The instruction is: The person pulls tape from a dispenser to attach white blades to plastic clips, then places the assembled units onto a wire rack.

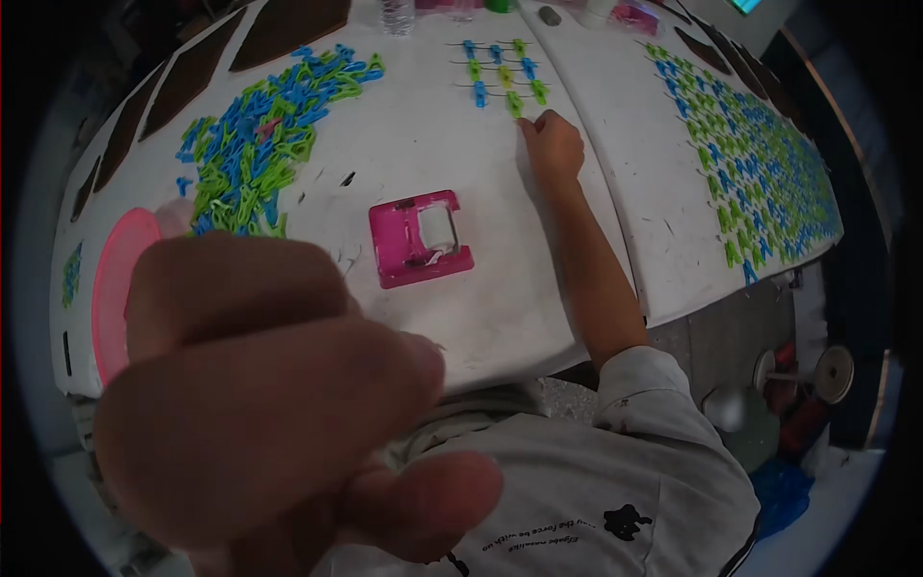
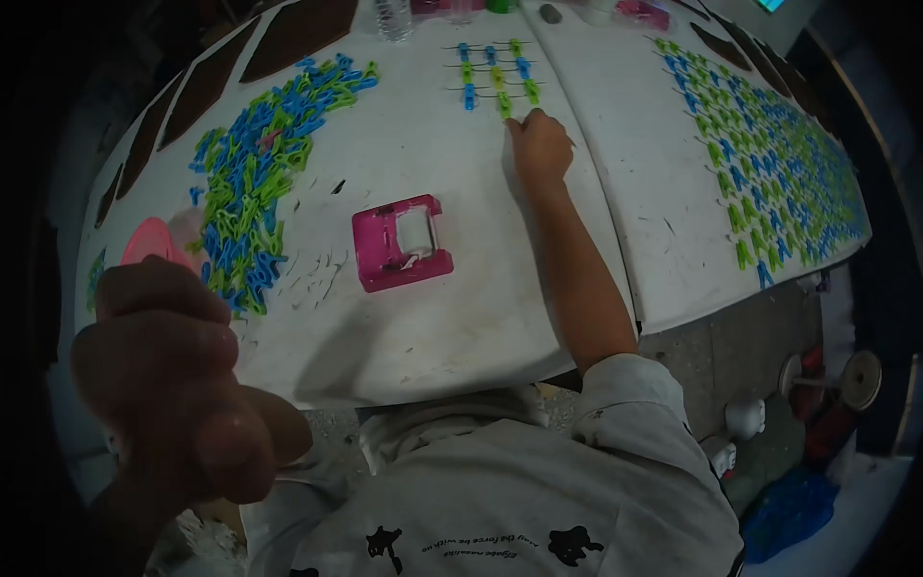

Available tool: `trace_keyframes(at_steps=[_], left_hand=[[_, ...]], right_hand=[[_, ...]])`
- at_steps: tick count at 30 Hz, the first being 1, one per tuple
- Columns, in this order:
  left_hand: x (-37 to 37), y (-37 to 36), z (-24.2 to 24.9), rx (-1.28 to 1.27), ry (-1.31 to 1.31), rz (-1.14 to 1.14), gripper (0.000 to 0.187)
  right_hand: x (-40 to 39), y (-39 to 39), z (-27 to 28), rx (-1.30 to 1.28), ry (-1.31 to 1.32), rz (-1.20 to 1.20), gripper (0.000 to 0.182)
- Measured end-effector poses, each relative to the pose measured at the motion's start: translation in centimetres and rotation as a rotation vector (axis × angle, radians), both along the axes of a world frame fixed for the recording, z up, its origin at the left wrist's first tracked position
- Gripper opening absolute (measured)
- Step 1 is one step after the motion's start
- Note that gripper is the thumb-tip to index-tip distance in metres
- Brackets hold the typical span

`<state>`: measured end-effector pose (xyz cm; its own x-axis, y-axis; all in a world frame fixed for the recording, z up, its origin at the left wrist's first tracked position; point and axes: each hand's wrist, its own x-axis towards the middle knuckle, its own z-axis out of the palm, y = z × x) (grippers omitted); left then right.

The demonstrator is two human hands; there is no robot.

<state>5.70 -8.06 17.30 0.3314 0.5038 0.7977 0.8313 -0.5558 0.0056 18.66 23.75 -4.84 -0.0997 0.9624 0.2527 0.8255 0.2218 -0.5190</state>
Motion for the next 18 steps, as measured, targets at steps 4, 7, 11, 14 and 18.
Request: trace_keyframes(at_steps=[4, 7, 11, 14, 18], left_hand=[[0.9, 2.0, -0.2, -0.007, -0.023, -0.076, 0.012], [0.7, 1.1, -1.3, -0.006, -0.037, -0.053, 0.011], [1.3, 1.2, -1.7, -0.036, -0.059, -0.08, 0.01], [1.5, 1.1, -2.1, -0.056, -0.073, -0.08, 0.01], [1.8, 1.6, -2.8, -0.065, -0.099, -0.098, 0.011]], right_hand=[[0.2, -0.3, -0.3, 0.039, -0.021, 0.041, 0.029], [-0.3, 0.0, -0.1, 0.011, 0.015, 0.032, 0.029], [0.1, 0.0, -0.3, -0.005, 0.001, 0.024, 0.031], [0.0, 0.1, -0.7, 0.005, 0.006, 0.027, 0.032], [0.0, 0.2, -0.8, 0.02, 0.01, 0.023, 0.032]])
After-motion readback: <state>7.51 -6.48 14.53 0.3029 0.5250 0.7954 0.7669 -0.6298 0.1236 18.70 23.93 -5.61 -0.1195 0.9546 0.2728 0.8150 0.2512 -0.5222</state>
